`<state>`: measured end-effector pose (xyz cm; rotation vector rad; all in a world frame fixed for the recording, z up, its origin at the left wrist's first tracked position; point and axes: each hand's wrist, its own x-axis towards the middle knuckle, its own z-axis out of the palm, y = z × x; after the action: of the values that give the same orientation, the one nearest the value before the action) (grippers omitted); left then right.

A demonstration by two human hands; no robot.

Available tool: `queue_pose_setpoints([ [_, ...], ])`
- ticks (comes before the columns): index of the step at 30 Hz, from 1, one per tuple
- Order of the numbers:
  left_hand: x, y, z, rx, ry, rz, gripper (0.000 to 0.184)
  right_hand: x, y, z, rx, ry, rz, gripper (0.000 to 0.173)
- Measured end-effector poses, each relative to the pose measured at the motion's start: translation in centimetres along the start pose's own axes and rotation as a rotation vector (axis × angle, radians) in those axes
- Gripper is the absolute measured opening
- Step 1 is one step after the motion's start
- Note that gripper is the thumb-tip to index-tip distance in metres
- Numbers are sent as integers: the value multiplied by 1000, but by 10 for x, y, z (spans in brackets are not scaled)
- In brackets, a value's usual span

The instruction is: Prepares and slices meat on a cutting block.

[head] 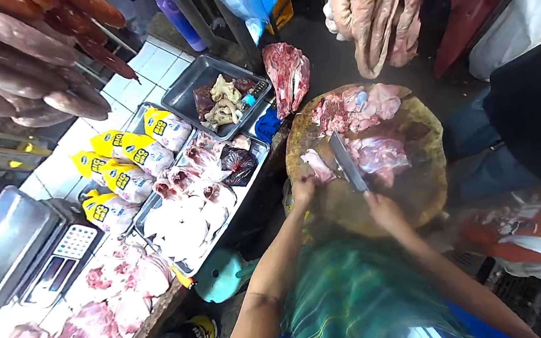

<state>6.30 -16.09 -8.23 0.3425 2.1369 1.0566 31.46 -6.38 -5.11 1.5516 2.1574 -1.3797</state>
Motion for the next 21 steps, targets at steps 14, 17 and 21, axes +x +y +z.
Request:
queue_pose_setpoints([
  [14,44,11,-32,194,-292,158,46,-58,-156,-19,338,840,-1069,65],
  [17,38,9,-36,118,-283,150,44,-31,-142,19,347,802,-961,59],
  [21,19,17,-33,169,-180,145,42,-9,-83,68,-186,121,-58,65],
])
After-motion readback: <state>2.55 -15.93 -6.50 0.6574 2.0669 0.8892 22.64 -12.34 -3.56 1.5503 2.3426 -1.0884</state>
